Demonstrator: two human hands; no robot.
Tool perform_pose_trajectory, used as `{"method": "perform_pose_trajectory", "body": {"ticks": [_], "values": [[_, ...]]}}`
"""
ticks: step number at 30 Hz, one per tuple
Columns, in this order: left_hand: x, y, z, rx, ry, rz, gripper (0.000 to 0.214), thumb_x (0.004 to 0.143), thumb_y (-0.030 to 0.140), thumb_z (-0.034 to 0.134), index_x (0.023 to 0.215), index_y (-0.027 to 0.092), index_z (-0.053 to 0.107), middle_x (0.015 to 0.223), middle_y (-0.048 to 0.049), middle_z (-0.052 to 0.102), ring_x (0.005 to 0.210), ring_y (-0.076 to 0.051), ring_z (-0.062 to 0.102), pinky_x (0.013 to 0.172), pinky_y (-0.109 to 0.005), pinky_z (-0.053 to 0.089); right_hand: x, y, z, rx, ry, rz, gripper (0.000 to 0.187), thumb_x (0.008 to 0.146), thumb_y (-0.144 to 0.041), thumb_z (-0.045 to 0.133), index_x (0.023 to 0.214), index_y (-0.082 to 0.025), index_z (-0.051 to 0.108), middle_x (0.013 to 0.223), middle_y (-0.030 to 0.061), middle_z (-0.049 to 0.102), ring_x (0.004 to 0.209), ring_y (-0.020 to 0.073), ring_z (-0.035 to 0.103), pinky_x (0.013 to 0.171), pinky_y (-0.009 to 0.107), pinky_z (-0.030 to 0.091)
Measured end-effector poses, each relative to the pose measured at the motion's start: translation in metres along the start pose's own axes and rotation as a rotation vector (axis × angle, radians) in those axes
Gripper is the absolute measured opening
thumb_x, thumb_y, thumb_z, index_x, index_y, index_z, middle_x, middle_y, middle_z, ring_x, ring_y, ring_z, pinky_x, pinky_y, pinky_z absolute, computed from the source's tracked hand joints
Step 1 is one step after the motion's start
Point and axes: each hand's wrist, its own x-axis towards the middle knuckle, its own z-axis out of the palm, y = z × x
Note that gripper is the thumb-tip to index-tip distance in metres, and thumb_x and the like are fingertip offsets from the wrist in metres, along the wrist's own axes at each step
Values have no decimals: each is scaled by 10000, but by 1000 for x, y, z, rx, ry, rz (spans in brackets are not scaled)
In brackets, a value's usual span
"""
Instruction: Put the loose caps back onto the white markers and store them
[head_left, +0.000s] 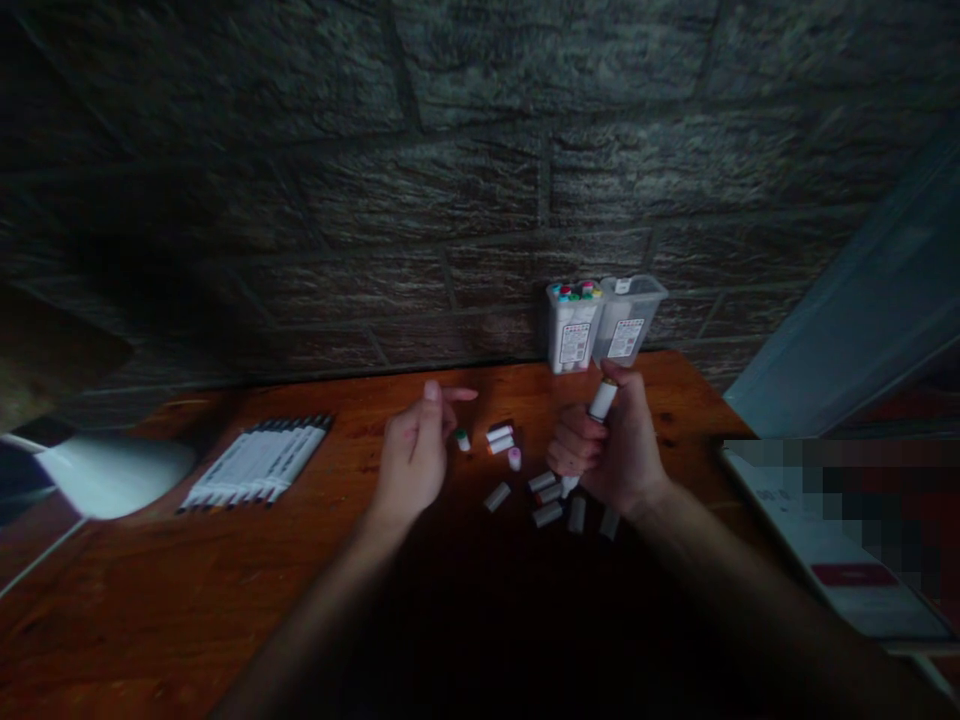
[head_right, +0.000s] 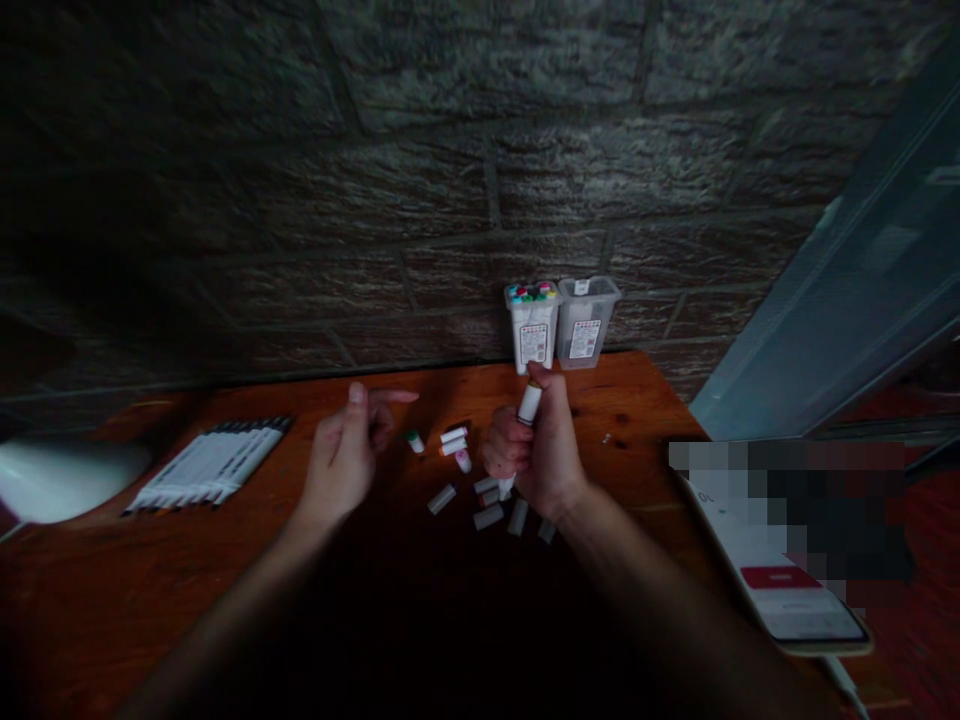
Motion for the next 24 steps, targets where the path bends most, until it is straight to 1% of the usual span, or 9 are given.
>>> {"method": "perform_pose_trajectory", "body": {"ticks": [3, 6, 8, 11, 12, 14, 17, 21, 24], "values": [[-2, 1, 1, 17, -10, 22, 549, 971, 552, 366, 844, 174, 743, 582, 0, 475, 556, -148, 444, 534, -283, 311, -1, 1, 1, 21, 14, -50, 701, 758, -850, 201, 397, -250, 177, 363, -74, 109, 351, 77, 89, 363, 267, 147], [-4, 2, 3, 53, -29, 34, 523, 985, 513, 361, 902, 181, 756, 582, 2, 475, 567, -151, 464, 558, -276, 329, 0, 0, 2, 27, 73, -119, 692, 776, -832, 270, 415, -243, 233, 390, -78, 129, 361, 79, 111, 368, 261, 180], [-6, 4, 5, 57, -50, 52, 463, 978, 485, 408, 930, 190, 762, 587, 2, 500, 575, -155, 484, 575, -269, 348, 2, -1, 1, 2, 103, -145, 641, 791, -790, 384, 478, -231, 359, 431, -71, 230, 390, 86, 201, 405, 251, 272], [-7, 8, 8, 33, -77, 64, 335, 931, 438, 534, 947, 201, 769, 571, 4, 532, 586, -165, 505, 578, -260, 367, 4, 0, 0, -132, 144, -154, 495, 814, -688, 529, 681, -211, 546, 579, -32, 449, 512, 103, 419, 531, 248, 405], [-7, 9, 9, 28, -79, 61, 303, 918, 419, 561, 947, 202, 770, 565, 5, 538, 589, -166, 509, 576, -256, 370, 4, 1, -1, -211, 173, -166, 468, 824, -664, 549, 736, -206, 583, 624, -21, 493, 550, 107, 462, 545, 246, 413], [-7, 12, 9, 23, -70, 53, 261, 902, 386, 592, 934, 196, 768, 577, 5, 563, 594, -159, 516, 573, -248, 376, 3, 4, -3, -399, 230, -192, 449, 839, -643, 562, 805, -201, 633, 631, -21, 515, 538, 102, 464, 493, 237, 369], [-5, 14, 10, 2, -59, 36, 221, 880, 355, 629, 912, 178, 757, 628, 1, 611, 588, -137, 521, 564, -237, 386, 1, 6, -6, -572, 248, -185, 455, 839, -639, 570, 843, -192, 655, 553, -49, 472, 452, 88, 388, 422, 241, 283], [-5, 15, 12, -62, -82, 13, 205, 855, 334, 664, 934, 159, 735, 681, -13, 657, 605, -132, 562, 602, -242, 440, 2, 6, -8, -586, 205, -263, 356, 812, -544, 658, 866, -195, 615, 622, -58, 508, 505, 79, 450, 480, 233, 369], [-6, 12, 14, -67, -114, 14, 188, 848, 305, 678, 964, 163, 724, 778, -38, 712, 680, -143, 619, 650, -249, 477, 4, 6, -11, -610, 212, -348, 361, 787, -437, 721, 1030, -213, 575, 724, -49, 585, 577, 85, 518, 527, 229, 413]]}}
